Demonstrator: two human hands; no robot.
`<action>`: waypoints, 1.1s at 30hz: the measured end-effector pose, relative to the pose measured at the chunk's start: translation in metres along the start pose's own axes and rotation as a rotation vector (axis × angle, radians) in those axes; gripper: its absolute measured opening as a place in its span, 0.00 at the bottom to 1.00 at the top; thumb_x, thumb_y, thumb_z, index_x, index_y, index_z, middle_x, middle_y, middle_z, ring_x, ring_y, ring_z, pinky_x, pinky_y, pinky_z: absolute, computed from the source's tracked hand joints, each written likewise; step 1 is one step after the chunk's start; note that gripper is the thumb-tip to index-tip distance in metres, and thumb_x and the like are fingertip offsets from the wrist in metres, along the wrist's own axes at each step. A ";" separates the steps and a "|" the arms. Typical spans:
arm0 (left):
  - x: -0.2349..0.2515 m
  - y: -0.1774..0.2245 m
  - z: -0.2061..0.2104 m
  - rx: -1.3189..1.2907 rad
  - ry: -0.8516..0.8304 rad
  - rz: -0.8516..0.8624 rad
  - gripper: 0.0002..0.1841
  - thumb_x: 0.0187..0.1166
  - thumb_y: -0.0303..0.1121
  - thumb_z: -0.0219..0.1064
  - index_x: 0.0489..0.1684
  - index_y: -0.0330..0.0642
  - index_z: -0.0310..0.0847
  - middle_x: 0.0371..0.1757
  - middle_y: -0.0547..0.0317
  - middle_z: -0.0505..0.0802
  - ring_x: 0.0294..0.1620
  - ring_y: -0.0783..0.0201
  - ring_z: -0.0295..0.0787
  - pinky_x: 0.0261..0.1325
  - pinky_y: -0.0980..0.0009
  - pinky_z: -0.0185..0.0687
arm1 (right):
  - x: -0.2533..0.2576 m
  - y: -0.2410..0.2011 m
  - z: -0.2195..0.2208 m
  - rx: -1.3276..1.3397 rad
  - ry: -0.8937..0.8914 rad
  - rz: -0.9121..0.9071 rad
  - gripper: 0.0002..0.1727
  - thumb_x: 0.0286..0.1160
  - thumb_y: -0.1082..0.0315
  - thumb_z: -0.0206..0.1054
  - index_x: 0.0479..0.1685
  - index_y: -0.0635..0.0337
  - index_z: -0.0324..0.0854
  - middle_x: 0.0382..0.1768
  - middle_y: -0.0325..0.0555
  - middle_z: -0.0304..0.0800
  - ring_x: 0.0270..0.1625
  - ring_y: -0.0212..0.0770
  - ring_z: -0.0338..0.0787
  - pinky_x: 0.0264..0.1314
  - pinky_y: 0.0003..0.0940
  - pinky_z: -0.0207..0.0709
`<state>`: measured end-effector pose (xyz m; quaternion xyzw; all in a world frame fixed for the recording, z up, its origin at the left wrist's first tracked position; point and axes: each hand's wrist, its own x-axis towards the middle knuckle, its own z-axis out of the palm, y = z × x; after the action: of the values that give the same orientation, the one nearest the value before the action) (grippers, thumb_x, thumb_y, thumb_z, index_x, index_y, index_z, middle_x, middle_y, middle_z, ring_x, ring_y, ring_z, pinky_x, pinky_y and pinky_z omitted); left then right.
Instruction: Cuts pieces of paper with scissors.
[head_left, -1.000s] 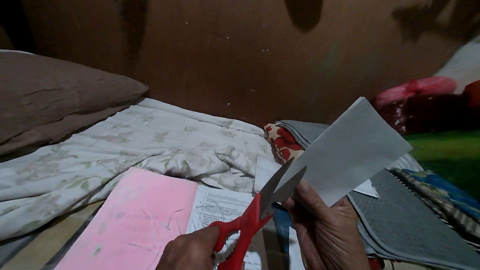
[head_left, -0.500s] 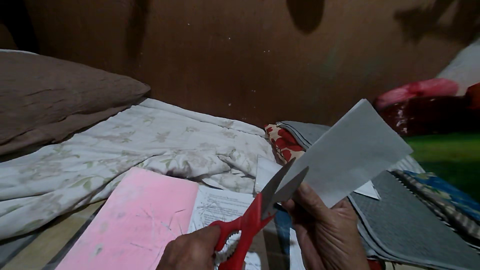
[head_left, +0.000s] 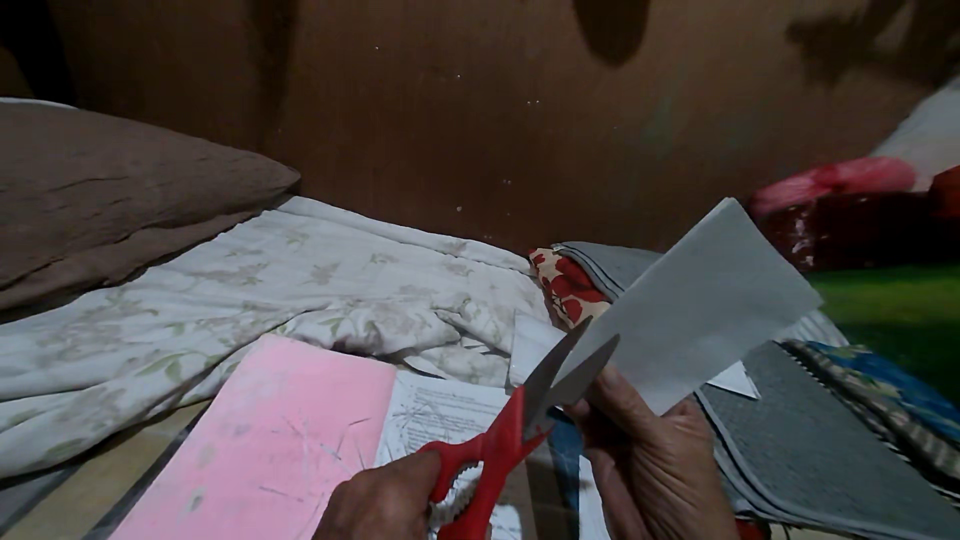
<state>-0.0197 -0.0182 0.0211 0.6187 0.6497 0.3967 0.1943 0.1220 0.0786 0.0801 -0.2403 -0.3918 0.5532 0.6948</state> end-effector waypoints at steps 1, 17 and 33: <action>0.000 0.000 0.000 0.002 -0.001 -0.002 0.16 0.72 0.37 0.77 0.40 0.27 0.88 0.32 0.40 0.93 0.31 0.43 0.92 0.37 0.45 0.85 | 0.000 0.000 0.000 -0.002 0.001 0.001 0.14 0.72 0.94 0.56 0.45 0.67 0.73 0.24 0.47 0.92 0.20 0.35 0.92 0.26 0.26 0.91; 0.000 0.001 -0.001 0.036 0.013 0.005 0.17 0.72 0.38 0.76 0.40 0.26 0.88 0.31 0.39 0.92 0.30 0.43 0.91 0.36 0.45 0.84 | -0.003 -0.001 0.003 0.002 0.008 0.001 0.14 0.72 0.95 0.54 0.43 0.68 0.74 0.24 0.46 0.92 0.21 0.35 0.93 0.26 0.26 0.91; 0.000 0.000 -0.001 0.032 0.035 0.003 0.17 0.74 0.37 0.76 0.38 0.26 0.88 0.29 0.39 0.92 0.30 0.43 0.92 0.36 0.46 0.84 | -0.004 0.000 0.004 -0.013 0.014 0.007 0.14 0.71 0.95 0.54 0.45 0.68 0.73 0.25 0.46 0.92 0.21 0.35 0.93 0.26 0.26 0.91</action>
<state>-0.0204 -0.0186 0.0212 0.6157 0.6582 0.3975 0.1723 0.1187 0.0744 0.0815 -0.2499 -0.3897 0.5513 0.6941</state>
